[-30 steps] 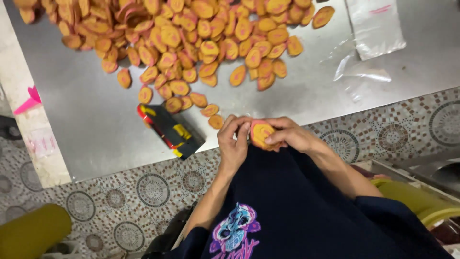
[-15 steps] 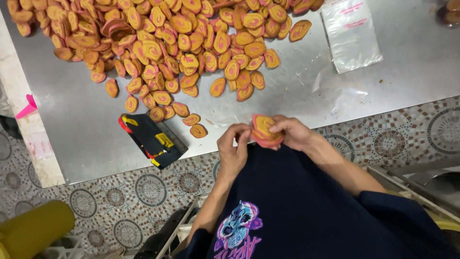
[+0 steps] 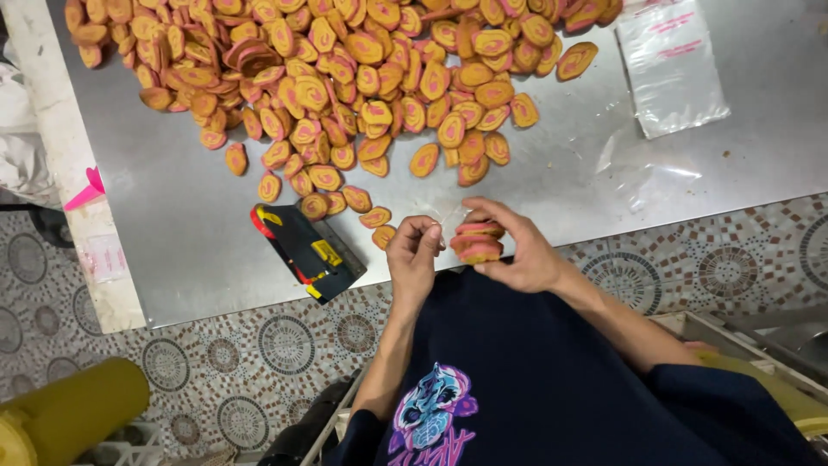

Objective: The person places snacks into small plastic bags by hand and then seals each bag using a heat sealer.

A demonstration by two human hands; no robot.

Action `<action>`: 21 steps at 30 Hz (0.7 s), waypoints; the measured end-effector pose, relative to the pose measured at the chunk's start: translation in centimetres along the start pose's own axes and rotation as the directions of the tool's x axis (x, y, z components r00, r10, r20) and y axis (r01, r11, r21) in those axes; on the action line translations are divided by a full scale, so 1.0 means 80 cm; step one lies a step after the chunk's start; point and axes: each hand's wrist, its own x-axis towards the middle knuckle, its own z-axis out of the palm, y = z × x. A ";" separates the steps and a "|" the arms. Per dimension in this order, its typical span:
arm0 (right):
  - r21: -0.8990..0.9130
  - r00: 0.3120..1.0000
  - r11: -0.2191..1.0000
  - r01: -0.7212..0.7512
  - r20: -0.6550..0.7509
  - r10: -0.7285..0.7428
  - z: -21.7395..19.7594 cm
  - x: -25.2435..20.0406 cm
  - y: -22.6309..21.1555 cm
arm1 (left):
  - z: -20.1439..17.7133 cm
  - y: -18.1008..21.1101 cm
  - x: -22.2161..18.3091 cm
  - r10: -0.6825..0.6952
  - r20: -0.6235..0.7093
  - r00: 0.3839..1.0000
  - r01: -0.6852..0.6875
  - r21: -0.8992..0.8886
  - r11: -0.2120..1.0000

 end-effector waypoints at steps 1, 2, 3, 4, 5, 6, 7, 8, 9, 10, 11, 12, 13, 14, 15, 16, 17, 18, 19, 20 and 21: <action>-0.053 0.999 0.997 0.049 -0.010 -0.049 0.011 0.004 -0.002 | -0.007 0.001 0.002 -0.012 0.018 1.000 0.012 -0.011 1.000; -0.106 0.995 0.990 0.096 -0.018 -0.099 0.022 0.008 -0.004 | -0.014 0.003 0.004 -0.024 0.036 0.999 0.024 -0.021 0.999; -0.110 0.995 0.989 0.098 -0.019 -0.101 0.030 0.012 -0.008 | -0.019 0.007 0.006 -0.021 0.039 0.999 0.022 -0.024 0.999; -0.135 0.986 0.976 0.168 0.022 -0.167 0.039 0.017 -0.012 | -0.025 0.011 0.008 -0.013 0.058 0.998 0.013 -0.015 1.000; -0.157 0.972 0.959 0.235 0.065 -0.228 0.047 0.020 -0.016 | -0.030 0.015 0.009 -0.007 0.076 0.997 0.007 -0.006 1.000; -0.162 0.972 0.958 0.235 0.064 -0.227 0.051 0.020 -0.018 | -0.037 0.014 0.012 -0.006 0.078 0.997 0.006 -0.010 1.000; -0.222 0.980 0.960 0.172 0.141 -0.143 0.055 0.017 -0.019 | -0.043 0.013 0.013 0.010 0.117 0.993 -0.013 0.028 1.000; -0.286 0.976 0.951 0.113 0.211 -0.052 0.059 0.014 -0.021 | -0.049 0.012 0.014 0.023 0.156 0.987 -0.034 0.065 0.997; -0.293 0.977 0.949 0.112 0.207 -0.051 0.061 0.012 -0.014 | -0.056 0.013 0.018 0.026 0.161 0.987 -0.036 0.059 0.998; -0.252 0.975 0.968 0.003 0.217 0.053 0.063 0.010 -0.007 | -0.063 0.013 0.022 0.050 0.231 0.972 -0.078 0.114 0.990; -0.209 0.959 0.971 -0.112 0.232 0.160 0.065 0.005 -0.002 | -0.068 0.015 0.024 0.064 0.299 0.952 -0.118 0.165 0.979; -0.214 0.959 0.970 -0.117 0.228 0.167 0.067 0.009 -0.003 | -0.077 0.018 0.026 0.062 0.303 0.951 -0.115 0.159 0.981; -0.133 0.961 0.974 -0.184 0.183 0.207 0.068 0.014 -0.004 | -0.085 0.021 0.032 0.075 0.349 0.934 -0.148 0.186 0.971; -0.047 0.958 0.968 -0.245 0.140 0.249 0.069 0.020 -0.005 | -0.092 0.023 0.037 0.086 0.395 0.914 -0.182 0.212 0.960; -0.050 0.957 0.966 -0.252 0.137 0.257 0.070 0.019 -0.002 | -0.096 0.024 0.036 0.082 0.397 0.914 -0.176 0.207 0.962; 0.015 0.950 0.953 -0.302 0.094 0.299 0.070 0.019 0.000 | -0.100 0.024 0.036 0.073 0.420 0.904 -0.171 0.201 0.965; 0.081 0.939 0.936 -0.344 0.052 0.341 0.069 0.020 0.004 | -0.103 0.024 0.037 0.066 0.443 0.894 -0.168 0.195 0.966; 0.078 0.937 0.934 -0.349 0.050 0.346 0.075 0.017 0.004 | -0.101 0.021 0.036 0.064 0.444 0.894 -0.164 0.191 0.968; -0.075 0.922 0.919 -0.387 -0.001 0.388 0.081 0.013 0.004 | -0.100 0.019 0.033 0.035 0.431 0.902 -0.115 0.161 0.980; -0.224 0.906 0.879 -0.422 -0.057 0.420 0.087 0.008 0.004 | -0.099 0.017 0.031 0.005 0.418 0.908 -0.065 0.130 0.989; -0.225 0.904 0.877 -0.425 -0.063 0.423 0.095 0.009 -0.002 | -0.098 0.013 0.029 0.004 0.422 0.906 -0.063 0.126 0.990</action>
